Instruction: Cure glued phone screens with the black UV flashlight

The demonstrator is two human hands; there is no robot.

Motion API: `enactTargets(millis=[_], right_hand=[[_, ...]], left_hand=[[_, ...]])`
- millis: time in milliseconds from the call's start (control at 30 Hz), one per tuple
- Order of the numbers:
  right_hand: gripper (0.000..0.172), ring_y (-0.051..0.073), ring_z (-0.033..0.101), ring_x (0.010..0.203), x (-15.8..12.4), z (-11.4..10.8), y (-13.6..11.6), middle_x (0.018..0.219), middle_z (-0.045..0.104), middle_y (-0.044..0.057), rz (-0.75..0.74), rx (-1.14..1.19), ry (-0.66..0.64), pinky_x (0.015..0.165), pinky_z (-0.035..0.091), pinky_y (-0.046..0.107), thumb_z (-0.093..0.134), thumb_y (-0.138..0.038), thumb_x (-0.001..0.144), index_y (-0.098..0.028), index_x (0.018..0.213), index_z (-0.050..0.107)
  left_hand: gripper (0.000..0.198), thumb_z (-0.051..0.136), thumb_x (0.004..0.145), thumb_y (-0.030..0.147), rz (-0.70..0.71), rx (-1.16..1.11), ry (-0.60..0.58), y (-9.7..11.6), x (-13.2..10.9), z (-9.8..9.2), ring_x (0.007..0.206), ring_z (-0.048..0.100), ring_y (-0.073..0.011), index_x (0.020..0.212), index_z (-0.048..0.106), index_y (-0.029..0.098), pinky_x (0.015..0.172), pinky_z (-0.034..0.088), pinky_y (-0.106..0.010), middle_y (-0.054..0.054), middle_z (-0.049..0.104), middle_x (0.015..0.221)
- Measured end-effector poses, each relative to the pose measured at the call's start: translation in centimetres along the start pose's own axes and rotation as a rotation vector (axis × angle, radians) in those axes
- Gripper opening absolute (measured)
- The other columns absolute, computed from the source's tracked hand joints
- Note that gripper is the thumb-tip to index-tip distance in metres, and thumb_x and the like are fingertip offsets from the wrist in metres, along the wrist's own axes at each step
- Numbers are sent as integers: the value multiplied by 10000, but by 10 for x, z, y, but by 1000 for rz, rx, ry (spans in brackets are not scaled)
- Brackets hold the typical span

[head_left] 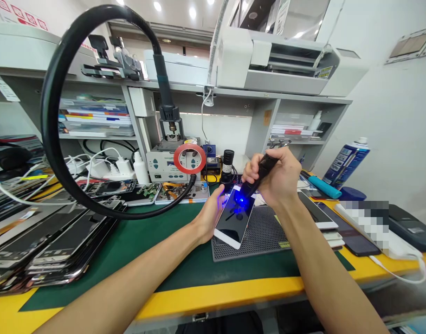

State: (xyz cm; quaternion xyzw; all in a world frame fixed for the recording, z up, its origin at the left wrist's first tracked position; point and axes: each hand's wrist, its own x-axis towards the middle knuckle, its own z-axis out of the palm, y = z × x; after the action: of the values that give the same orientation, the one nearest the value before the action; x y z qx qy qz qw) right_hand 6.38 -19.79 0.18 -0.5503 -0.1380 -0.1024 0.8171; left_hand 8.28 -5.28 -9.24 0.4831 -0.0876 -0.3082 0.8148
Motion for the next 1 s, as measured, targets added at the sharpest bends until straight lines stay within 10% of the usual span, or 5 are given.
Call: enactTargets(millis=[200, 1000], right_hand=[[334, 141, 447, 484, 0, 2, 5, 510, 433, 32, -49, -102, -36, 519, 424, 273, 451, -463, 734, -164, 624, 552], [334, 132, 394, 441, -3, 3, 7, 456, 379, 19, -96, -37, -42, 507, 389, 265, 391, -470, 722, -187, 568, 480]], left_hand=[[608, 351, 974, 573, -67, -21, 0, 4, -4, 5, 1048, 684, -313, 1252, 605, 96, 984, 498, -455, -156, 726, 1115], [610, 388, 958, 596, -43, 42, 53, 5, -6, 9, 1083, 663, -320, 1228, 619, 99, 1007, 471, -451, -153, 709, 1166]])
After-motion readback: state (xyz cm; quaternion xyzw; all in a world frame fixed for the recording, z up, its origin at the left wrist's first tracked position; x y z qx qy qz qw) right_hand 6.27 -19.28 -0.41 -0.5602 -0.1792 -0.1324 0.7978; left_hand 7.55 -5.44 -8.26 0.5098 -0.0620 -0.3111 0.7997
